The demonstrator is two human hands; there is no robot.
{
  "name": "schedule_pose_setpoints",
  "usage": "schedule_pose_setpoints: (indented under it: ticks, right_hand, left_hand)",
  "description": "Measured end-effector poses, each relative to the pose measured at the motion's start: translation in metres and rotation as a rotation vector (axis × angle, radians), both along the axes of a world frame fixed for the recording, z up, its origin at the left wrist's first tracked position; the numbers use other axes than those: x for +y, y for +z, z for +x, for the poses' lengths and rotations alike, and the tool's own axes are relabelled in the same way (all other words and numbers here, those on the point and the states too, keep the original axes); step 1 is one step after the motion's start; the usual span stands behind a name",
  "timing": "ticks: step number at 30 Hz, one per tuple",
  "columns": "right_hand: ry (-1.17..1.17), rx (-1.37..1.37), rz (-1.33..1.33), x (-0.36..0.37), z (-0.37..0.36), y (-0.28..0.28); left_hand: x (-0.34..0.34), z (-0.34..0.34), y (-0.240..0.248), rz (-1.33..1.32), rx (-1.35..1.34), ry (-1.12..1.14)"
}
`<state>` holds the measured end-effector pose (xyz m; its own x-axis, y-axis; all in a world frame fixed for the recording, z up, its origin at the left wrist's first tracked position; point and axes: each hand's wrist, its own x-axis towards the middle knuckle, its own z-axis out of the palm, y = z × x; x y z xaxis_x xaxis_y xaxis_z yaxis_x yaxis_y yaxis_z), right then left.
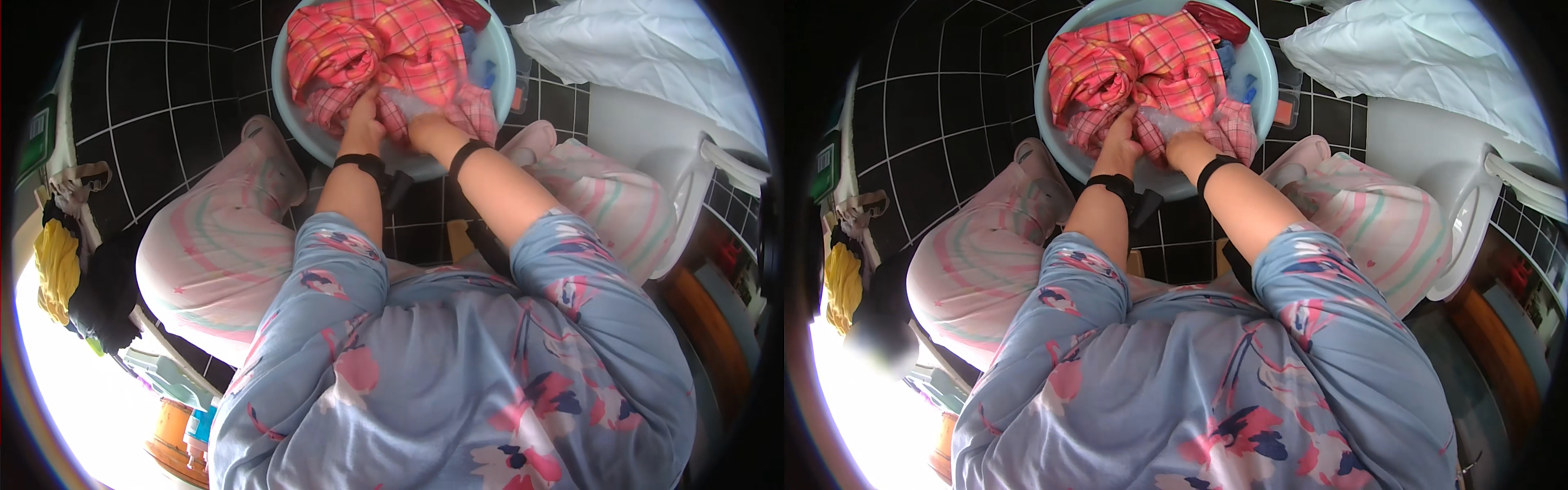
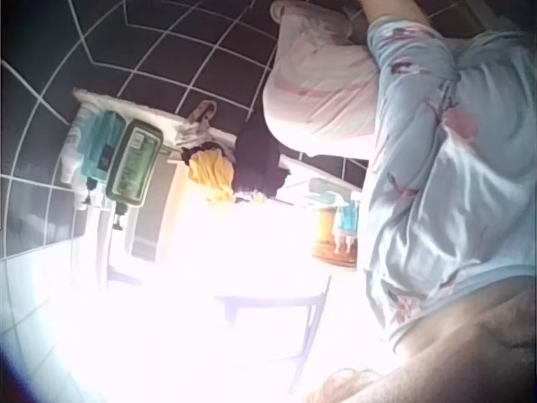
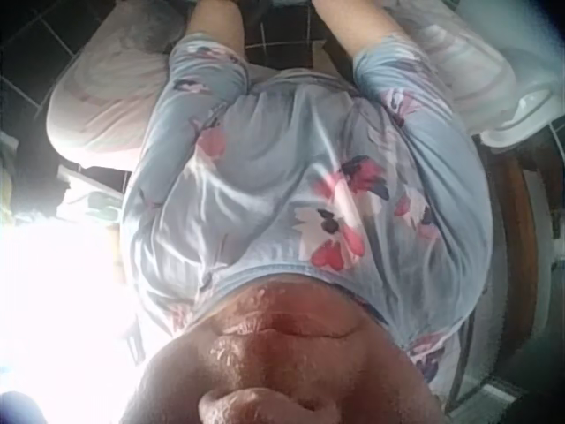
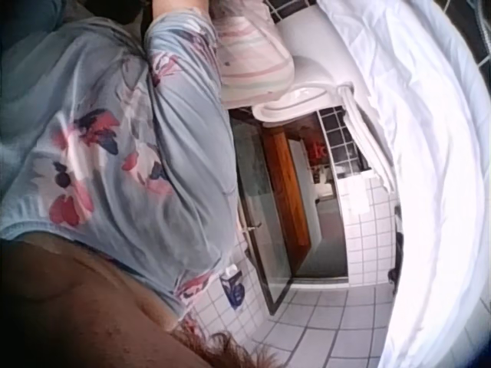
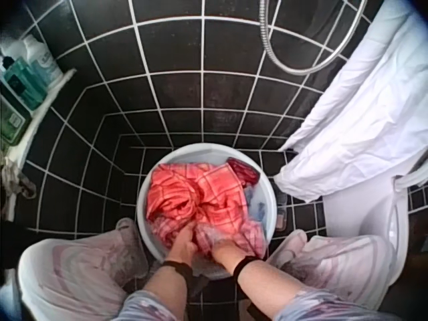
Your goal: Washing a pink plaid shirt by hand in a plastic basin with soapy water.
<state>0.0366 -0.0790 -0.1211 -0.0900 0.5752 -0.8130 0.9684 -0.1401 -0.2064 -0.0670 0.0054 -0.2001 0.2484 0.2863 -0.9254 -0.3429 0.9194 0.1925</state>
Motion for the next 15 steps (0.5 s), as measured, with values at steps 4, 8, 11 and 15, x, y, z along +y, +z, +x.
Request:
schedule_pose_setpoints:
  ticks: [4, 8, 11, 15]
  right_hand:
    - [-0.506, 0.143, 0.346, 0.010, -0.014, -0.010]
    - [-0.189, -0.124, 0.434, -0.008, 0.038, -0.072]
    - [-0.206, 0.181, 0.158, 0.057, -0.007, 0.023]
    - [-1.220, 0.807, 0.371, 0.030, 0.053, -0.008]
  left_hand:
    - [0.001, -0.030, -0.028, 0.098, 0.188, -0.270]
    - [-0.006, 0.002, -0.010, 0.133, 0.279, -0.634]
    - [0.005, -0.072, -0.053, 0.096, 0.237, -0.323]
    - [-0.009, 0.016, 0.040, -0.112, -0.075, -0.247]
